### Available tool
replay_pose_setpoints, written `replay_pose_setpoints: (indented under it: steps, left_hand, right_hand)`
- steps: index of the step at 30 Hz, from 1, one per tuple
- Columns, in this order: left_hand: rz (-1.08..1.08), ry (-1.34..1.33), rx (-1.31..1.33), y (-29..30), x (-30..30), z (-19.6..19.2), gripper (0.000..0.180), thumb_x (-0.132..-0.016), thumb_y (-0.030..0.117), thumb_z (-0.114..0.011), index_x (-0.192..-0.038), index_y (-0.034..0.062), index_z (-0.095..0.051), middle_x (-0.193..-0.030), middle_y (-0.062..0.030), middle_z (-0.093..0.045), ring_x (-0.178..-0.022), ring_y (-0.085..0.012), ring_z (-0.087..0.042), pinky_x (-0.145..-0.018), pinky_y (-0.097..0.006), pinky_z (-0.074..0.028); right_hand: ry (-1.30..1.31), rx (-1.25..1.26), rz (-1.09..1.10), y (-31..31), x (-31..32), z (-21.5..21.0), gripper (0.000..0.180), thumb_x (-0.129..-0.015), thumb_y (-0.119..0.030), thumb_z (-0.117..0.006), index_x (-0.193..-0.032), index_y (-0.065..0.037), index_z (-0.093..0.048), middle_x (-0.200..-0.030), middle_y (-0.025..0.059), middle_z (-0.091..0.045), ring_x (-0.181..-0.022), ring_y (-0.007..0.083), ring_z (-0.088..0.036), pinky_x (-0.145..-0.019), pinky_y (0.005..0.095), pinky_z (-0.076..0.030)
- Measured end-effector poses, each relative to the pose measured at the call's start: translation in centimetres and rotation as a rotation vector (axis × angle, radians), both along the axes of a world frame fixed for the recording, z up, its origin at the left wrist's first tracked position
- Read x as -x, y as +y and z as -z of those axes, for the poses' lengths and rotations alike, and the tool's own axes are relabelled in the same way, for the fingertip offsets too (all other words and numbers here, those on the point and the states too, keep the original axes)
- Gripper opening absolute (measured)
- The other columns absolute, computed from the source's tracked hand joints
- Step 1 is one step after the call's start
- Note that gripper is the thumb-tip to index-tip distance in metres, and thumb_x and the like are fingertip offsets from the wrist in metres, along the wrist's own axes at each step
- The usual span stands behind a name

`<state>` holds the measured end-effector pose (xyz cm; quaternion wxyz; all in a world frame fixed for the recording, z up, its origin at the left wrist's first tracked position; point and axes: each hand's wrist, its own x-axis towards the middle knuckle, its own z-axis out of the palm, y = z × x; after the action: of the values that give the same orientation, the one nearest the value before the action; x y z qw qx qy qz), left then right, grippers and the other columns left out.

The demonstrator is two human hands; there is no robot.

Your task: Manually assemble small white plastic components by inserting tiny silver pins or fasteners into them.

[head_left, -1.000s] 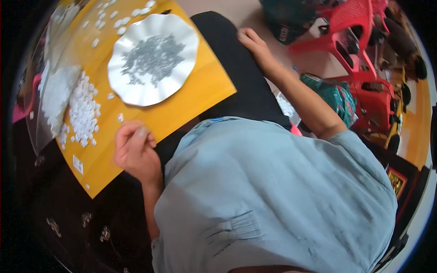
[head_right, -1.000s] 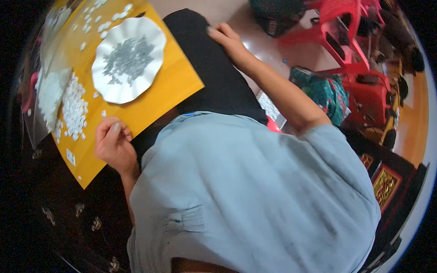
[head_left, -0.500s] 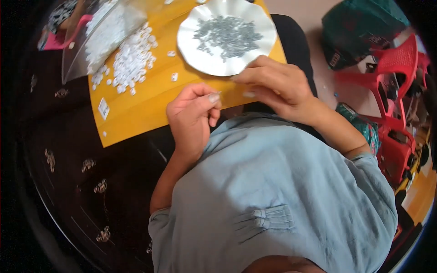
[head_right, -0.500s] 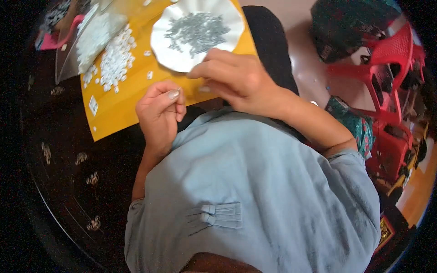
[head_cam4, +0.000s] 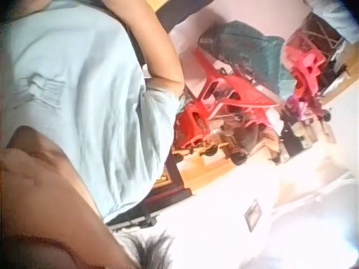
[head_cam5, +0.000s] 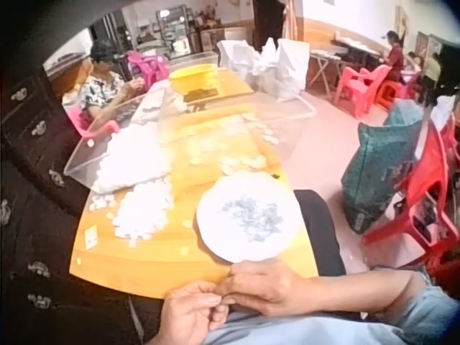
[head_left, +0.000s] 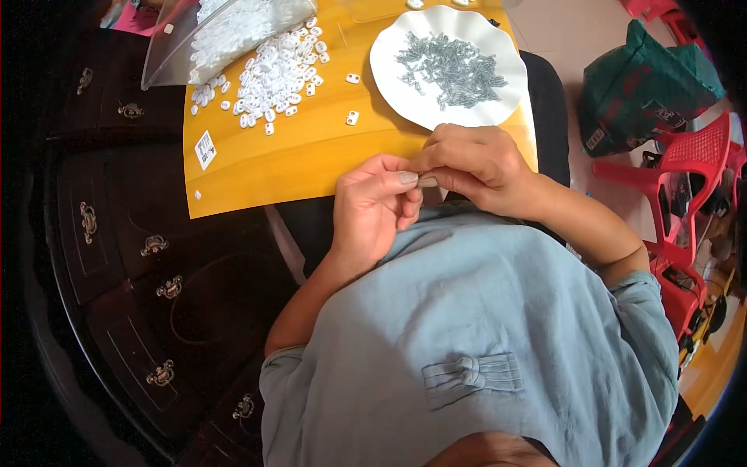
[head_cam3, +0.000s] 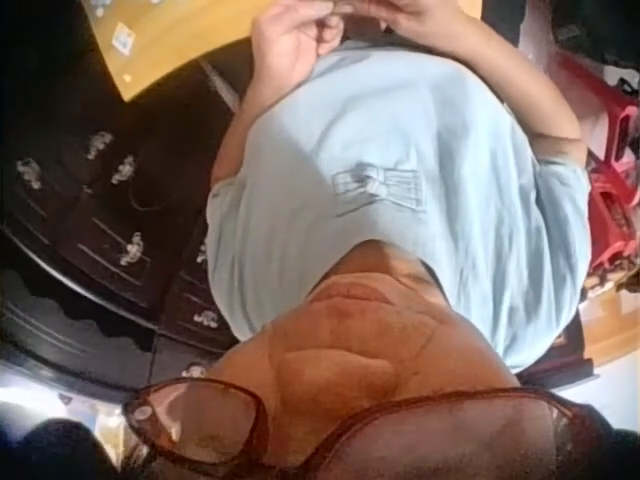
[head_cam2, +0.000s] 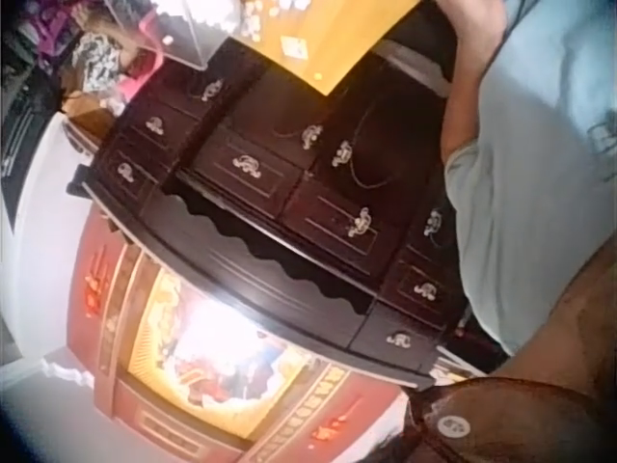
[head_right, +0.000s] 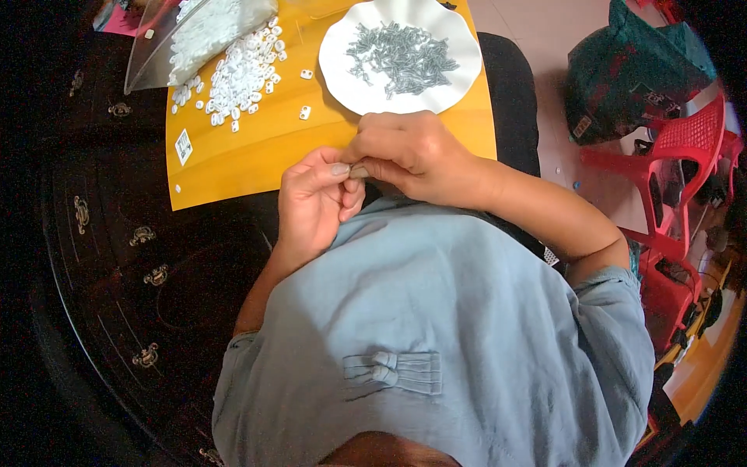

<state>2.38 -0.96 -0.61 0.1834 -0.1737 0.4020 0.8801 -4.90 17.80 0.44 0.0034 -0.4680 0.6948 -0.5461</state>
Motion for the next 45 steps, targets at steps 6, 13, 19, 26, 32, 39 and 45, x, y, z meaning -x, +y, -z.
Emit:
replay_pose_setpoints:
  steps: [6, 13, 19, 26, 32, 39, 45]
  left_hand:
    - [0.011, -0.003, -0.062, -0.6, 0.3, 0.6, 0.014, -0.086, 0.009, -0.062, -0.092, -0.0028, -0.058, -0.071, -0.0105, -0.059, -0.056, -0.0153, -0.051, -0.047, -0.028, -0.039]
    - [-0.165, 0.172, 0.687, -1.5, 0.8, -0.3, 0.013, -0.084, 0.008, -0.071, -0.082, -0.0016, -0.062, -0.073, -0.0057, -0.058, -0.058, -0.0128, -0.054, -0.051, -0.024, -0.041]
    - [-0.150, 0.734, 1.471, -4.4, 5.5, 1.7, 0.020, -0.073, 0.004, -0.080, -0.082, -0.0011, -0.063, -0.078, -0.0087, -0.057, -0.060, -0.0180, -0.057, -0.056, -0.030, -0.047]
    - [0.089, 0.757, 1.631, -5.4, 7.1, 1.4, 0.020, -0.072, 0.004, -0.078, -0.082, -0.0006, -0.061, -0.075, -0.0107, -0.058, -0.062, -0.0238, -0.060, -0.060, -0.036, -0.049]
    - [0.032, 0.708, 1.496, -4.8, 6.9, 1.1, 0.022, -0.073, 0.005, -0.078, -0.087, -0.0012, -0.062, -0.079, -0.0124, -0.057, -0.067, -0.0270, -0.060, -0.060, -0.036, -0.047]
    - [0.048, 0.985, 1.620, -3.4, 9.1, 0.8, 0.027, -0.069, 0.008, -0.080, -0.092, 0.0025, -0.066, -0.082, -0.0102, -0.057, -0.081, -0.0276, -0.059, -0.068, -0.037, -0.047]
    - [-0.030, 0.919, 1.607, -2.9, 9.2, 2.6, 0.020, -0.070, 0.009, -0.077, -0.086, 0.0046, -0.066, -0.081, -0.0079, -0.057, -0.080, -0.0275, -0.058, -0.067, -0.038, -0.047]
  right_hand:
    - [-0.018, -0.021, -0.003, -0.7, 0.7, 0.1, 0.015, -0.080, 0.003, -0.069, -0.093, -0.001, -0.064, -0.076, 0.0108, -0.055, -0.070, 0.0282, -0.059, -0.060, 0.0351, -0.045]
    - [-0.054, -0.015, -0.010, -1.4, 2.5, 0.1, 0.010, -0.082, 0.001, -0.069, -0.090, -0.002, -0.063, -0.076, 0.0093, -0.056, -0.068, 0.0235, -0.058, -0.059, 0.0314, -0.043]
    - [-0.259, 0.077, 0.161, -1.7, 3.5, 0.5, 0.007, -0.087, -0.007, -0.069, -0.086, -0.003, -0.065, -0.074, -0.0003, -0.058, -0.061, 0.0081, -0.048, -0.054, 0.0232, -0.037]
    - [-0.222, 0.087, 0.176, -1.1, 3.6, 0.5, 0.006, -0.087, -0.007, -0.069, -0.087, -0.003, -0.064, -0.074, -0.0008, -0.058, -0.061, 0.0072, -0.048, -0.054, 0.0225, -0.036]
    - [-0.224, 0.126, 0.173, -0.4, 3.9, 0.6, 0.006, -0.088, -0.005, -0.067, -0.088, 0.000, -0.064, -0.078, 0.0008, -0.060, -0.064, 0.0075, -0.051, -0.057, 0.0212, -0.039]
    - [-0.338, 0.158, 0.239, 0.1, 4.1, 1.2, 0.005, -0.089, -0.002, -0.065, -0.092, 0.002, -0.066, -0.084, 0.0014, -0.064, -0.078, 0.0078, -0.058, -0.071, 0.0206, -0.046]
    - [-0.366, 0.190, 0.280, -0.2, 4.0, 1.4, 0.005, -0.089, -0.002, -0.066, -0.093, 0.001, -0.066, -0.084, 0.0009, -0.064, -0.079, 0.0074, -0.058, -0.072, 0.0198, -0.045]
